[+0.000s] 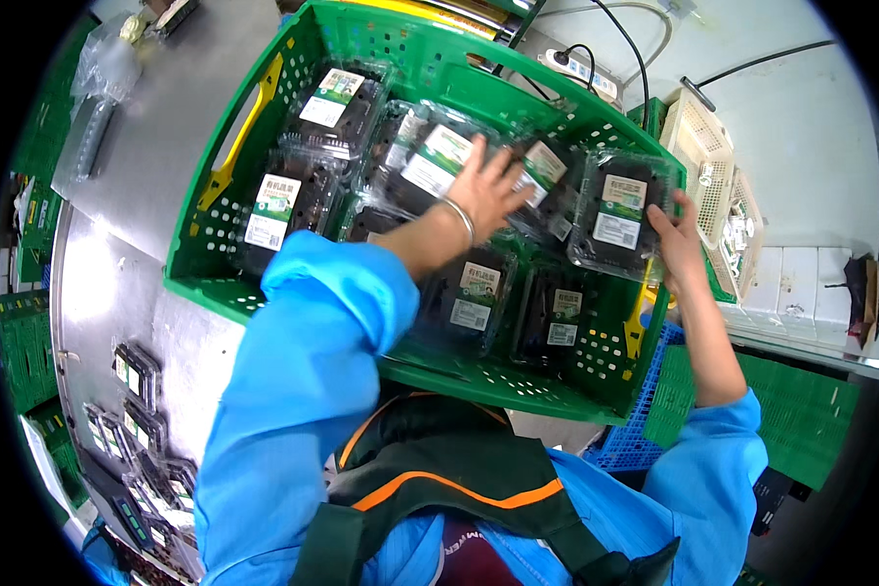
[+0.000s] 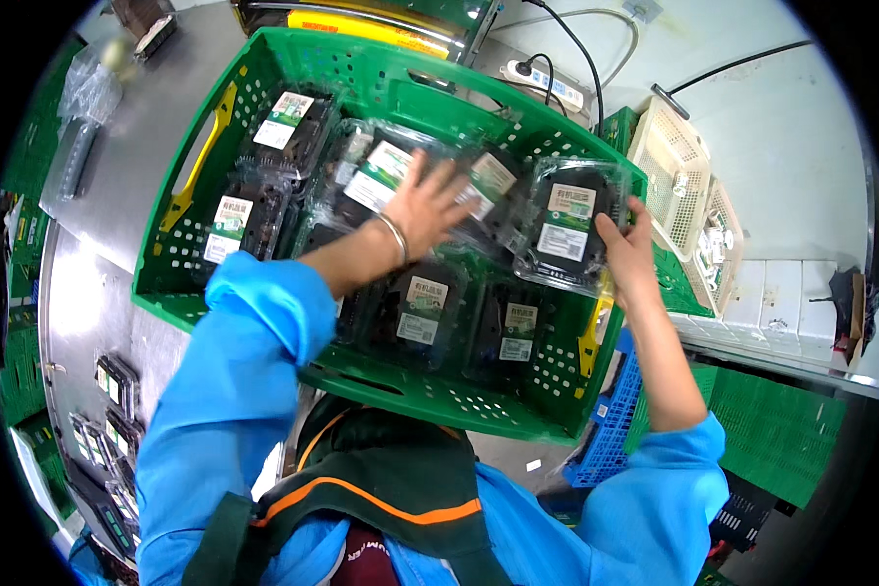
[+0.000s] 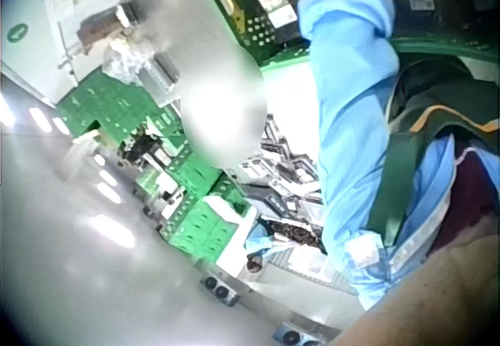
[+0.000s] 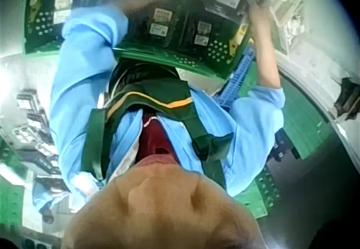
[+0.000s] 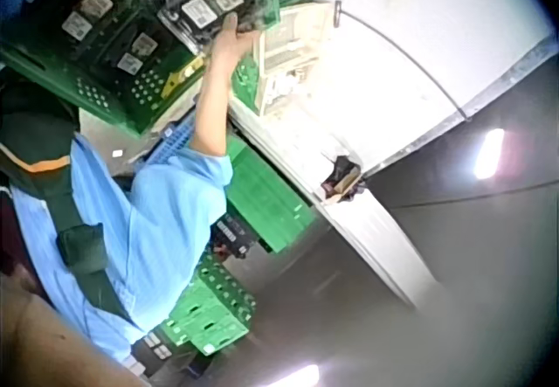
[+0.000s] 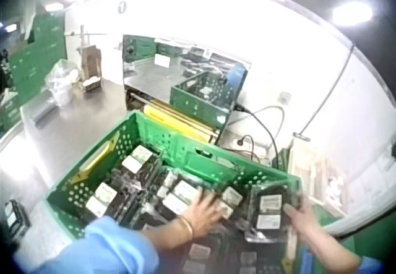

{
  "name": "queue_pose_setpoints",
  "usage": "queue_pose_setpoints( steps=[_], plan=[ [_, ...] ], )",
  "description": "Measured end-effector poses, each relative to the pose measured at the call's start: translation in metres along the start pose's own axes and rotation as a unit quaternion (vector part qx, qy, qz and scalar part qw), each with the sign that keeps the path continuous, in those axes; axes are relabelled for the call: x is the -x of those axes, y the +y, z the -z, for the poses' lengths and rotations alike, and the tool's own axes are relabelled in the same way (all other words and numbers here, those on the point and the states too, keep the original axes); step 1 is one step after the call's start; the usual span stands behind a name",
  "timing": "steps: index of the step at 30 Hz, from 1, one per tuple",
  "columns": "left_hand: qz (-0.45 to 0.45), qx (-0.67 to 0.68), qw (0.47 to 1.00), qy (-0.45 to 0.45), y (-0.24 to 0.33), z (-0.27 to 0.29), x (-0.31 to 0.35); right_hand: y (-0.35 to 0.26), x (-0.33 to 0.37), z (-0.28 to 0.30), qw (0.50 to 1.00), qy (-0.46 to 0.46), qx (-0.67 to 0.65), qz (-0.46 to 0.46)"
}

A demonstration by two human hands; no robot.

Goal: The person places small plastic containers of dark berries into a green plastic crate. They then pick up a roll of labels, peel off individual stickers, and apply them to the containers on a metal table. The person continues to pack the labeled containers into the crate and eventually moves the crate to a different location.

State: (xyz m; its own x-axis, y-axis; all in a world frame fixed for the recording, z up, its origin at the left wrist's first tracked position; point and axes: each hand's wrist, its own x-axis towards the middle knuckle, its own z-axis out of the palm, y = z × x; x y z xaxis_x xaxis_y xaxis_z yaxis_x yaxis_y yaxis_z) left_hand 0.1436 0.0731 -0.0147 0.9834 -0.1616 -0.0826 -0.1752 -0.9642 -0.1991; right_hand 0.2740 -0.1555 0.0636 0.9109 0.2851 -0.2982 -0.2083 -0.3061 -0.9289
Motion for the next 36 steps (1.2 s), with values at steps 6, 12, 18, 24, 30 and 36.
queue_pose_setpoints(
  steps=[6, 12, 18, 24, 30, 36],
  plan=[
    [0.127, 0.111, 0.985, 0.044, 0.006, 0.084, 0.098, 0.08, -0.07, -0.078, 0.982, -0.095, 0.161, -0.018],
    [0.284, 0.355, 0.788, 0.414, 0.089, 0.133, 0.261, 0.007, -0.026, -0.071, 0.962, -0.204, 0.151, 0.103],
    [0.826, 0.215, 0.429, 0.296, 0.239, 0.04, 0.5, -0.089, 0.289, -0.296, 0.634, -0.709, 0.142, 0.275],
    [0.869, -0.012, 0.356, 0.345, 0.178, -0.033, 0.753, 0.052, 0.36, -0.603, 0.755, -0.527, 0.319, 0.224],
    [0.885, 0.038, 0.436, 0.158, 0.168, -0.114, 0.803, 0.144, 0.364, -0.67, 0.741, -0.633, 0.214, -0.062],
    [0.813, 0.304, 0.489, 0.089, 0.078, -0.066, 0.843, 0.107, 0.346, -0.595, 0.804, -0.552, 0.208, -0.073]
  ],
)
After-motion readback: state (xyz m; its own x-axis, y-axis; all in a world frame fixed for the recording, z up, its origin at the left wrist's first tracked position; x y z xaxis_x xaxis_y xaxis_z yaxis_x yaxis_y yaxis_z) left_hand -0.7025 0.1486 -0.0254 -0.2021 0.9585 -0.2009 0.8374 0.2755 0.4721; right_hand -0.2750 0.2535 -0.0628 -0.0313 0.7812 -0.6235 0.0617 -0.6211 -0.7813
